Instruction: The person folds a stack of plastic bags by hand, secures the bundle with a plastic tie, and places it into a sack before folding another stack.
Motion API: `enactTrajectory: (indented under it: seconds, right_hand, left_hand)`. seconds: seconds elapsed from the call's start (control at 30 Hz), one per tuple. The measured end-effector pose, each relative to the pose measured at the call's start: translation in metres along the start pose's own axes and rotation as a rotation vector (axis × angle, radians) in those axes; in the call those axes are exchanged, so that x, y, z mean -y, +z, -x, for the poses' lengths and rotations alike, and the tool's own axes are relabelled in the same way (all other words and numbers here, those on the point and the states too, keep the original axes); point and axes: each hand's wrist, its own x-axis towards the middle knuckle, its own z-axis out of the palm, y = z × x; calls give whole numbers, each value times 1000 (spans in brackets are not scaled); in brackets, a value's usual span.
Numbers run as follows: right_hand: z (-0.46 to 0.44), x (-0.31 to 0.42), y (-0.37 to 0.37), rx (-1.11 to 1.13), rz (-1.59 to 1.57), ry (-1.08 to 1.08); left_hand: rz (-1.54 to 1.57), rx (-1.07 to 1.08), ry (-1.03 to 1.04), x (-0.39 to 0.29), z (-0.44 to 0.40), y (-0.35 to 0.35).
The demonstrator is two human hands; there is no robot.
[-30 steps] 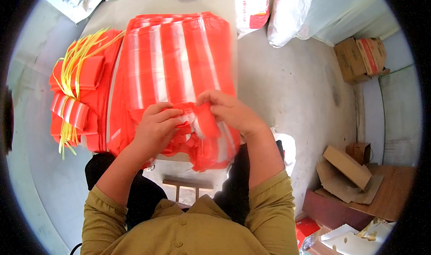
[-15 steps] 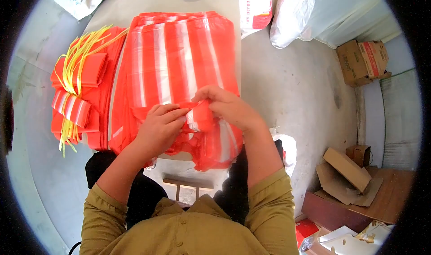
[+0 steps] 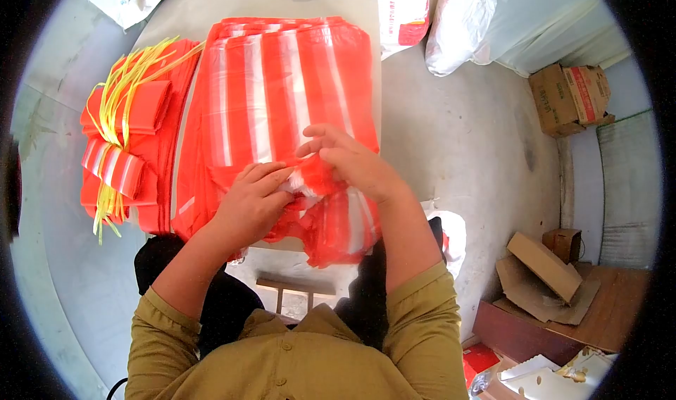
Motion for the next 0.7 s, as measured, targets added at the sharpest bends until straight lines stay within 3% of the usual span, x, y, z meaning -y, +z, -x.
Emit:
enactTrajectory:
  seconds: [0.7]
  right_hand:
    - [-15, -1, 11, 125, 434, -208]
  left_hand:
    - [44, -17, -73, -16, 4, -8]
